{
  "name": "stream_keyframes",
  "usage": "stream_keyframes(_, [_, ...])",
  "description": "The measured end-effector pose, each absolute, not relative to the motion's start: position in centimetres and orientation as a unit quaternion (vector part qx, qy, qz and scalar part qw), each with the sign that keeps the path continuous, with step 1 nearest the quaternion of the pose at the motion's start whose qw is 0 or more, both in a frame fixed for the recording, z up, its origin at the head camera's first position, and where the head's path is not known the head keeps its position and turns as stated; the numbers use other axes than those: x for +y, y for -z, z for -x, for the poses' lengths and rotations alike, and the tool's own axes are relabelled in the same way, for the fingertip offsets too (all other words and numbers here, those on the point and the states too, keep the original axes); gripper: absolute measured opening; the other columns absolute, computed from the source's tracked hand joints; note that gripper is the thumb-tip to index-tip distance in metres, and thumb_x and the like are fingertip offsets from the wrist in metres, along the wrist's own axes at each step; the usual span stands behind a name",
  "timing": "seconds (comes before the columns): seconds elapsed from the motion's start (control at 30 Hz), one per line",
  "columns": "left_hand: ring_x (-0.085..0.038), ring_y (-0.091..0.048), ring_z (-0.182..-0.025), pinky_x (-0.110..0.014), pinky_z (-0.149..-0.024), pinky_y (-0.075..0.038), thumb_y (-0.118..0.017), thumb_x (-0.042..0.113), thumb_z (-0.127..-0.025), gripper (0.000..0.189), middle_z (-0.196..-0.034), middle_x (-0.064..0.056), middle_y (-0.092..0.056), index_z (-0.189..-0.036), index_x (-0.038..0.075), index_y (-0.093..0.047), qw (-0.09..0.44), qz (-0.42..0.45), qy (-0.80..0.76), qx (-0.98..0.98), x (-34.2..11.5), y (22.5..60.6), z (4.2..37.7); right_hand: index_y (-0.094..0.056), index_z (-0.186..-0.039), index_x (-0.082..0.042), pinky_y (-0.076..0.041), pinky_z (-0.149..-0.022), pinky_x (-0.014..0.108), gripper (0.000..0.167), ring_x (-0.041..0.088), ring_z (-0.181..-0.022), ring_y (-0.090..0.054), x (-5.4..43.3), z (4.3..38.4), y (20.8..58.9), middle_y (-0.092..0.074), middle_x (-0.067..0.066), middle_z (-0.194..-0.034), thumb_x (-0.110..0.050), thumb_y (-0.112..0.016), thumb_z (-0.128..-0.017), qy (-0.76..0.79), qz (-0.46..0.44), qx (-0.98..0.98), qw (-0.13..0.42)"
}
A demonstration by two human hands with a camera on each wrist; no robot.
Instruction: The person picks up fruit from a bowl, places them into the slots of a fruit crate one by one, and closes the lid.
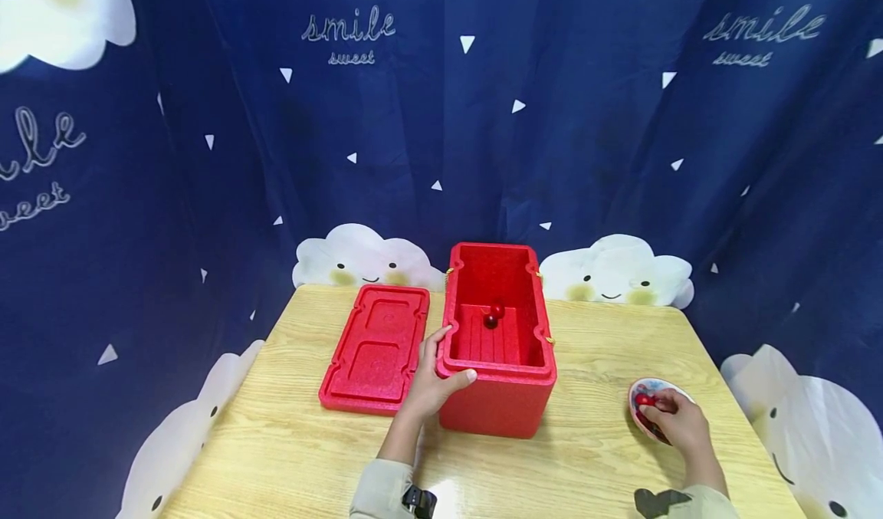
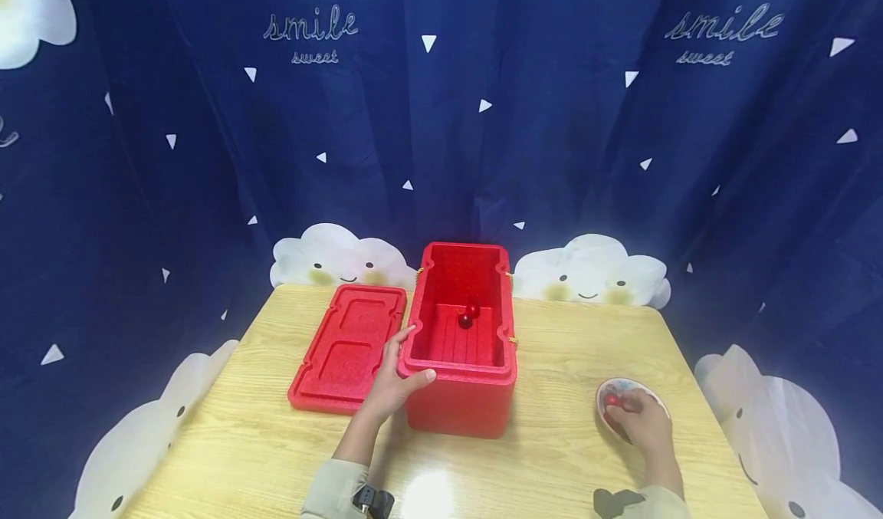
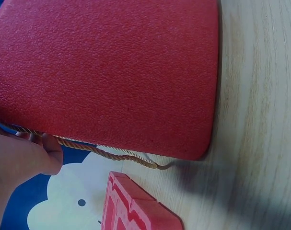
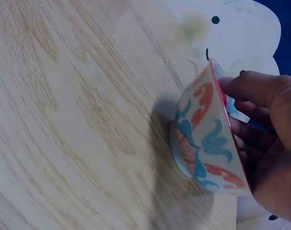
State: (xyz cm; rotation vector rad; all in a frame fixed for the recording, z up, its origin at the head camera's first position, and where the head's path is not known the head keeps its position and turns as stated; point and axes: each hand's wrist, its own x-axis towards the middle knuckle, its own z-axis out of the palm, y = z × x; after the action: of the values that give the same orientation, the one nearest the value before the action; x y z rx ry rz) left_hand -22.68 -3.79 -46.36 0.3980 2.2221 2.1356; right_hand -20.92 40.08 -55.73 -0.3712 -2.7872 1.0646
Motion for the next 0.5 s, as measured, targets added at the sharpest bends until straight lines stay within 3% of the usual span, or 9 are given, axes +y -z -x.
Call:
stream_keyframes(0.23, [-0.027,-0.038,-0.121,-0.036,-0.092,-0.041,-0.076,0.015,-0.074,0.082,-0.139,-0.008,-0.026,-0.142,0.014,-0.030,0.012,-0.132,-0.693,0.708,-3.9,46.5,22.8,-0.059,-0.104,0.008,-0.042,-0.072,0.044,0.042,0.037,-0.085,-0.057,39.7,21.6,56.8,-0.063,0.019,-0.088,-0.019,-0.073,-0.076,-0.319,0.134,-0.934,0.091])
stream_keyframes(0.5, [-0.027,-0.038,-0.121,-0.035,-0.092,-0.041,-0.076,0.014,-0.074,0.082,-0.139,-0.008,-0.025,-0.142,0.014,-0.030,0.016,-0.134,-0.700,0.702,-3.8,46.5,22.8,-0.059,-0.110,0.006,-0.034,-0.082,0.061,0.045,0.051,-0.107,-0.046,38.9,21.5,56.3,-0.045,0.032,-0.125,-0.024,-0.067,-0.078,-0.301,0.166,-0.937,0.064])
